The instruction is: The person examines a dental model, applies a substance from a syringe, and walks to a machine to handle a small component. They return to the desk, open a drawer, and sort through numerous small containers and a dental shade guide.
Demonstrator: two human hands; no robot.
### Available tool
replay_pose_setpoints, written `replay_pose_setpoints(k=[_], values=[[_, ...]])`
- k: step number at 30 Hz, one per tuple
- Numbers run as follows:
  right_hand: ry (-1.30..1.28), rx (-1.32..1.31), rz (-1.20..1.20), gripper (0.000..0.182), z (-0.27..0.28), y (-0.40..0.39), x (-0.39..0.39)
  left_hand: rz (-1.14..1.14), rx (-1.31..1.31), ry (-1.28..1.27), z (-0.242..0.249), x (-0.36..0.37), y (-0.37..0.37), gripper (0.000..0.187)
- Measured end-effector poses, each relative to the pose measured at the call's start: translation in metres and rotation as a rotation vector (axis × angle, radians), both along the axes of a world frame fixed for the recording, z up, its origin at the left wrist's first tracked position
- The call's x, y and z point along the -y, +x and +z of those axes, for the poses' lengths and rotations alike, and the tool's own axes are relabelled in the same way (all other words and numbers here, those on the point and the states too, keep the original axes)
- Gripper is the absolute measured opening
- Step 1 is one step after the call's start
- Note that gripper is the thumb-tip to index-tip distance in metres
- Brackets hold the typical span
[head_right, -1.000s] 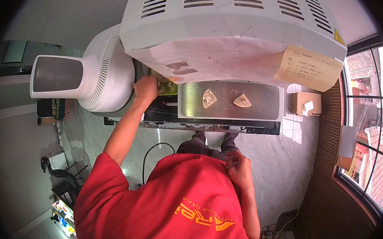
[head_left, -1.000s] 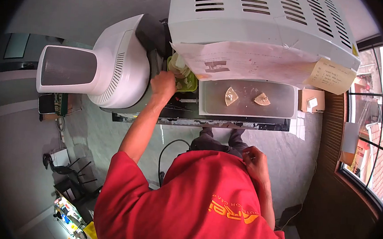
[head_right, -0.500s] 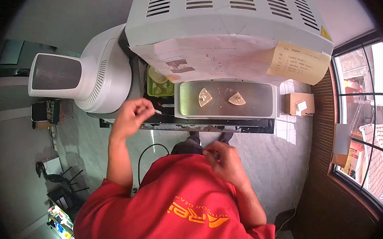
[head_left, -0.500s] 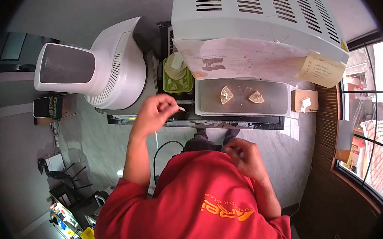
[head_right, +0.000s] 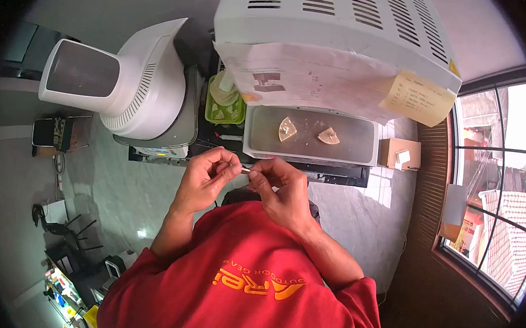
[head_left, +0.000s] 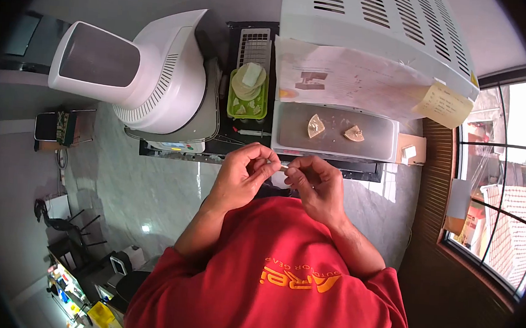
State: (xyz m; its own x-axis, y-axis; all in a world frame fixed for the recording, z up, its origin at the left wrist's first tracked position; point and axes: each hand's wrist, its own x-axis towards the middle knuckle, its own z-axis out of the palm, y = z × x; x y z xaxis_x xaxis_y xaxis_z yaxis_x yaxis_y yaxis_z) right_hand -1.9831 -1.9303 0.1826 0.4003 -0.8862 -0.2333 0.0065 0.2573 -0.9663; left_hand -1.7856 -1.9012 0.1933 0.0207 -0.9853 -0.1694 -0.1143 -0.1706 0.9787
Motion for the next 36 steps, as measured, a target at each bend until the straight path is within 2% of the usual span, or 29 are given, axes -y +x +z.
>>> replay_pose_setpoints(k=[4,7,10,17,23,29,31,34,36], values=[[0.056,0.046,-0.012,0.009,0.006,0.004,0.003,0.084,-0.117,0.056,0.001,0.000,0.005,0.011],[0.061,0.072,-0.011,0.010,0.006,0.006,0.005,0.040,-0.055,0.013,0.000,0.001,0.011,0.016],[0.080,0.083,-0.004,0.012,0.004,0.007,0.006,-0.008,-0.020,-0.140,-0.005,0.007,0.008,0.016],[0.196,0.191,0.034,0.019,-0.003,0.007,0.011,-0.013,-0.021,-0.124,-0.003,0.015,0.004,0.011],[0.265,0.222,0.037,0.017,-0.005,0.008,0.012,-0.036,0.014,-0.153,-0.008,0.018,0.008,0.012],[0.131,0.288,0.010,0.012,-0.007,0.013,0.007,-0.035,-0.023,-0.162,-0.011,0.016,0.010,0.010],[0.169,0.267,0.047,0.010,-0.010,0.010,0.005,-0.034,-0.053,-0.201,-0.018,0.014,0.011,0.010],[0.210,0.273,0.072,0.008,-0.017,0.005,0.002,-0.132,0.036,-0.284,-0.016,0.014,0.020,0.010],[0.234,0.263,0.065,0.007,-0.022,0.006,-0.002,-0.055,0.097,-0.204,-0.024,0.016,0.030,0.009]])
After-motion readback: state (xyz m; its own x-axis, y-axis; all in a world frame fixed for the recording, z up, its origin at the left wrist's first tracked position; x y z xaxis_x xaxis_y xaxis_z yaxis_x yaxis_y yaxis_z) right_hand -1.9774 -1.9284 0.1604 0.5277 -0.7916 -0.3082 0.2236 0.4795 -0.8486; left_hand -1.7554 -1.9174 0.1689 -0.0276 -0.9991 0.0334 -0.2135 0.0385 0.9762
